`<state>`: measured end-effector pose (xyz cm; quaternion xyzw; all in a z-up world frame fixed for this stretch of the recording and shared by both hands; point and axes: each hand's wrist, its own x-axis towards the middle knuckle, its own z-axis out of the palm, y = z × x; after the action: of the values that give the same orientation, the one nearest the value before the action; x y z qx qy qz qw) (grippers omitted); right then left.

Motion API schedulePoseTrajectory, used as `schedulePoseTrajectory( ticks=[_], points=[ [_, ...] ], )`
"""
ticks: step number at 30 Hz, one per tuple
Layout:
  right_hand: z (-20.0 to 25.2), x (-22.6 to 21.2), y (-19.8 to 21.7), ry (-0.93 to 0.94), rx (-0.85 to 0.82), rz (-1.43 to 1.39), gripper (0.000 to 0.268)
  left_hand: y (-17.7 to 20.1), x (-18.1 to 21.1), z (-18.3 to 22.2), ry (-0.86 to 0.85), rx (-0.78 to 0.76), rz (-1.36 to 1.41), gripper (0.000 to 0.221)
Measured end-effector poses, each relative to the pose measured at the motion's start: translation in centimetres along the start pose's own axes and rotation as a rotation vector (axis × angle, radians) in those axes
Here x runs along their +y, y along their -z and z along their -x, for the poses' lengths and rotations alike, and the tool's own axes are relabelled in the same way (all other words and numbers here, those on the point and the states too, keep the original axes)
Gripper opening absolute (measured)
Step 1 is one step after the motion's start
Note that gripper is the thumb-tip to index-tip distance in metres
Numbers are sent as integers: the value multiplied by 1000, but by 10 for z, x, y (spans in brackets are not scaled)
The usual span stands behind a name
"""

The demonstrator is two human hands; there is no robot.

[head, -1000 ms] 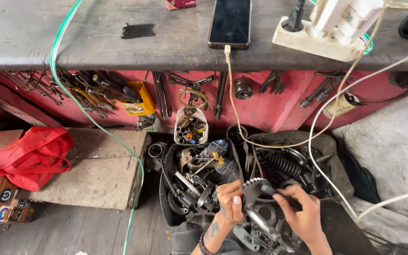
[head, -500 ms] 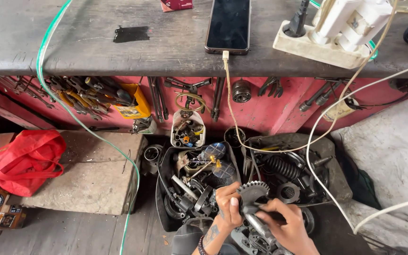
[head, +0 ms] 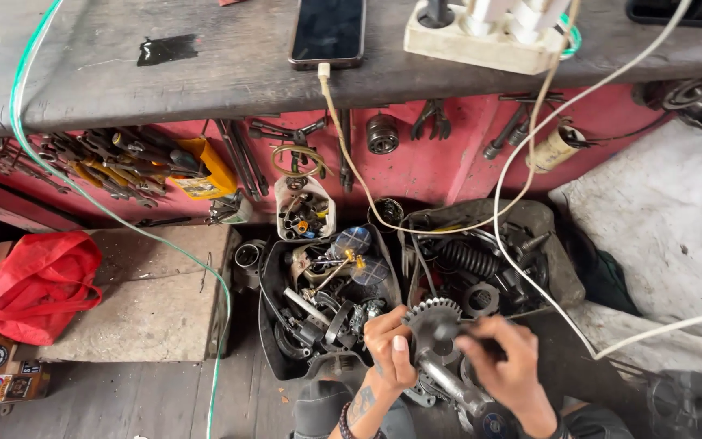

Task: Inspecting a motorcycle kickstarter gear assembly by rotating and examining it with both hands.

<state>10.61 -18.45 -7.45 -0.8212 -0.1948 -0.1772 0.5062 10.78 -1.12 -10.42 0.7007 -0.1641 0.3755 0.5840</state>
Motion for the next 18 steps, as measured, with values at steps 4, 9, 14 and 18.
schedulePoseTrajectory(
  ticks=[4,9,14,18],
  points=[
    [22,-15,14,30,-125,-124,17,0,40,-13,-57,-13,7,43],
    [29,-13,37,76,-10,-30,22,0,80,-4,-103,-25,-85,39],
    [45,-38,48,154,-179,-216,15,8,106,3,-110,-55,-126,45],
    [58,-37,52,112,-9,-138,20,5,116,14,-166,-77,-131,40]
  ],
)
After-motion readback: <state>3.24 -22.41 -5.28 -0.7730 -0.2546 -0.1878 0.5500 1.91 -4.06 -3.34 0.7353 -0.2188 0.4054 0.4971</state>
